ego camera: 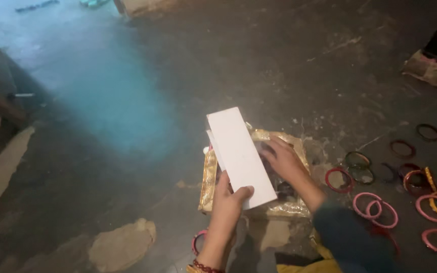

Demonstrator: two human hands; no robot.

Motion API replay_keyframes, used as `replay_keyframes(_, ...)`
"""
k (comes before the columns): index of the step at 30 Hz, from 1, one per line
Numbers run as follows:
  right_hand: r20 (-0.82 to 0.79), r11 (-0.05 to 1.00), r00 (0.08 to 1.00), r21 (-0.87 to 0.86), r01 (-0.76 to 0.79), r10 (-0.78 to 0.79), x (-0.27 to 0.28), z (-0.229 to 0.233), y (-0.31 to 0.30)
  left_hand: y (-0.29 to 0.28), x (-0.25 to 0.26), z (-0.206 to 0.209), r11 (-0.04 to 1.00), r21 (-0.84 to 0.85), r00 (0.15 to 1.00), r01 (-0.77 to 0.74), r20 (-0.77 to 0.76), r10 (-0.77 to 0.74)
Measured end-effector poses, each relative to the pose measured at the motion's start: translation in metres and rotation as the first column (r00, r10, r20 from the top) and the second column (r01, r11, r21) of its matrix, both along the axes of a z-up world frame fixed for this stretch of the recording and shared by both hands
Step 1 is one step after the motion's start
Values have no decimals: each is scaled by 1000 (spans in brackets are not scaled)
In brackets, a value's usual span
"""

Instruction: The person sits on the floor and wipes a white rectangular box with a yellow cloth. They then pick up various colorful bangles from the floor, wipe each one individually with the cloth, and place them into the box.

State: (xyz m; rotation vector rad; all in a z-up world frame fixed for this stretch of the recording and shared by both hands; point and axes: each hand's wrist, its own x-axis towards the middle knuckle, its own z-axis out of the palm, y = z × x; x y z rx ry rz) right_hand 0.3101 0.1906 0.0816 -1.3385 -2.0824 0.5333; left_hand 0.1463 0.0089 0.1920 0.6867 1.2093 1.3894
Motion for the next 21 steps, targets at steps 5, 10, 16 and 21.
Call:
replay_keyframes(5,392,979,920,-188,80,0,92,-10,-56,9,-3,-12,997,78,998,22,-56,-18)
replay_keyframes(10,751,899,569,-436,48,334,190,-64,-109,10,3,-17,998,66,975,18,-224,-3)
replay_keyframes(16,643,900,685,-434,-43,342,218,-126,-152,-8,12,-5,971,207,983,124,-157,-92)
replay_keyframes(21,606,879,773,-454,142,188,219,-78,-141,-27,17,0,982,123,977,144,-174,-122)
